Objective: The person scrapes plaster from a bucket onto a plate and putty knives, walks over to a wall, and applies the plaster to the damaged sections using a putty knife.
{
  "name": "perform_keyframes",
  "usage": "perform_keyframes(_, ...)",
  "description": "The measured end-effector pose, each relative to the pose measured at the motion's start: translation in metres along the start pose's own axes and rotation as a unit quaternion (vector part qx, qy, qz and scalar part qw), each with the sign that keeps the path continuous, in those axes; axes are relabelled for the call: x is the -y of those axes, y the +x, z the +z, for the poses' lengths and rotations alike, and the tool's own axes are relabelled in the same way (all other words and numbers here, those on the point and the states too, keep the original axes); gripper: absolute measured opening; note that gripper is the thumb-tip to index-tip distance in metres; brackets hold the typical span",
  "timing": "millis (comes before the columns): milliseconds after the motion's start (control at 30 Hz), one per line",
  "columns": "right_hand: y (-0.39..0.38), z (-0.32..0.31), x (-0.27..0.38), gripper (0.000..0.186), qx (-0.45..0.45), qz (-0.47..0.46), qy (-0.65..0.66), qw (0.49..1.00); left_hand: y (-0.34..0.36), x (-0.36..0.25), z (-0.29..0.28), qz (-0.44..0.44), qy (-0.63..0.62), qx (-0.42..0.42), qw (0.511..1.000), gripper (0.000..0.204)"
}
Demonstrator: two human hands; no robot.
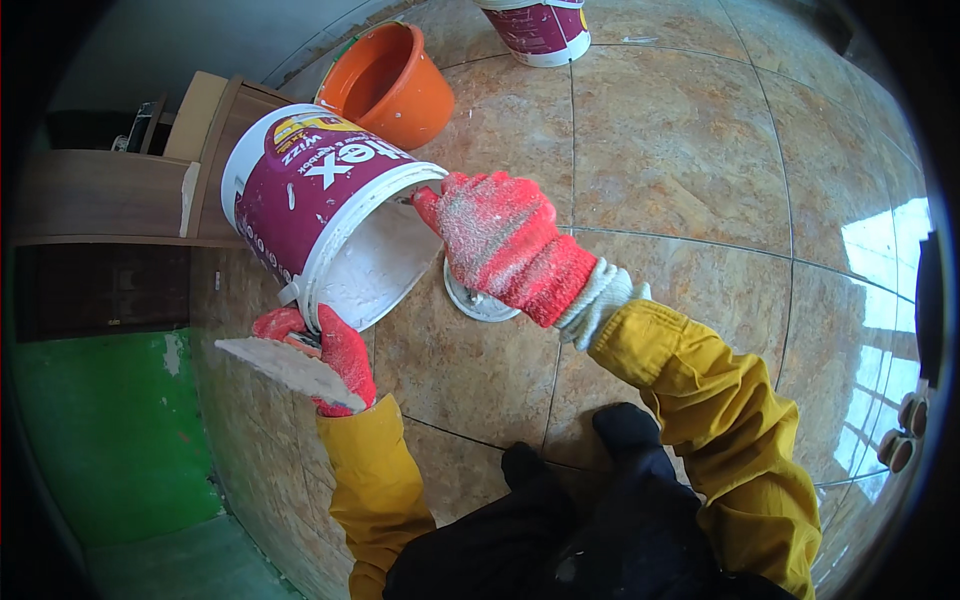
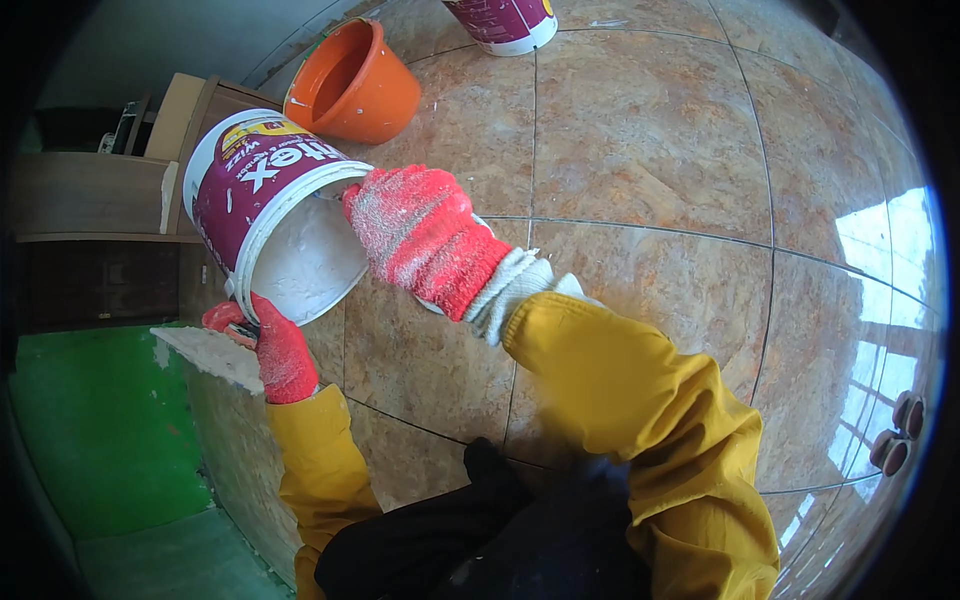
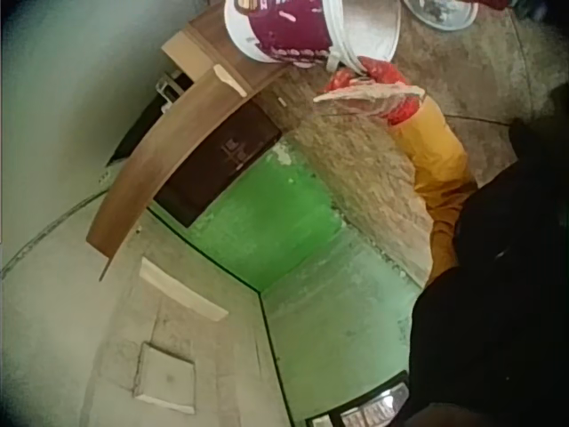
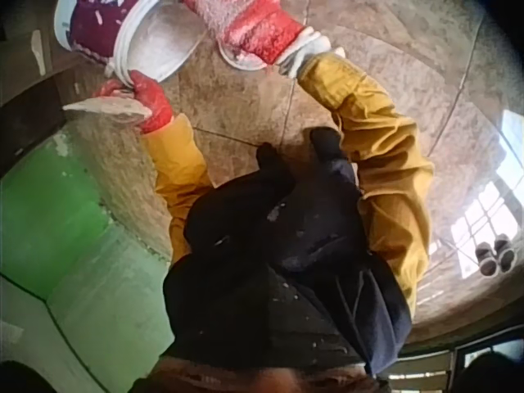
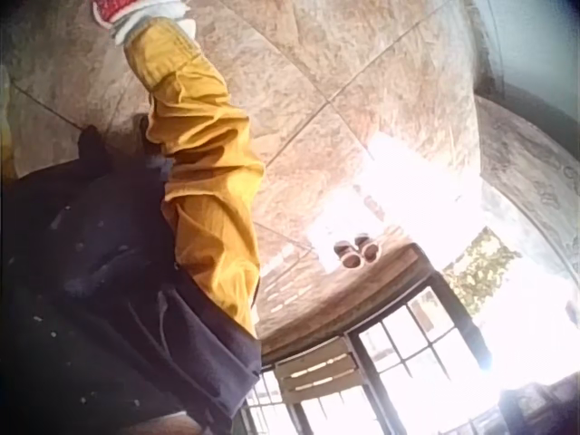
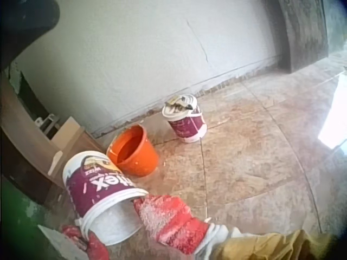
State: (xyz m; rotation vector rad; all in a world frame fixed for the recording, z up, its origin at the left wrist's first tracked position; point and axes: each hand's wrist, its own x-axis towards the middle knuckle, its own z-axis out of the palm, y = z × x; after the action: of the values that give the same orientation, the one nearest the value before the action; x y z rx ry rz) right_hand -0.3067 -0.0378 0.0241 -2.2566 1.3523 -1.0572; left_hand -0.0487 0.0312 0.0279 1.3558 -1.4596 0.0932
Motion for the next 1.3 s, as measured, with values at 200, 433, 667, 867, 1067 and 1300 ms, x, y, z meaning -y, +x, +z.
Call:
perform_keyframes(200,-0.002,0.001,-0.012,0.017,0.027,-0.040,-0.036,0.998,-0.003,0.008,-0.008,-0.084,-0.169,-0.064,0.980,0.011)
perform_keyframes(433,-0.003,0.003,-0.007,0.018,-0.025,-0.021,-0.016,0.999,0.004,-0.068,0.031,0.092,0.214,-0.041,0.972,0.018)
perform_keyframes(667,-0.013,-0.012,-0.006,0.017,0.019,-0.023,-0.030,0.999,0.007,-0.058,0.027,0.124,0.209,-0.036,0.969,0.022)
perform_keyframes(867,-0.006,0.004,0.002,0.017,-0.020,-0.005,0.014,1.000,0.009,-0.064,0.030,0.180,0.178,-0.035,0.967,0.025)
perform_keyframes(1067,-0.016,0.004,0.017,0.035,-0.012,-0.035,-0.003,0.999,0.010,-0.060,0.033,0.167,0.211,-0.037,0.963,0.025)
perform_keyframes(1300,-0.046,0.045,0.048,0.034,0.042,-0.020,0.062,0.997,0.009,-0.045,0.034,0.068,0.266,-0.050,0.960,0.025)
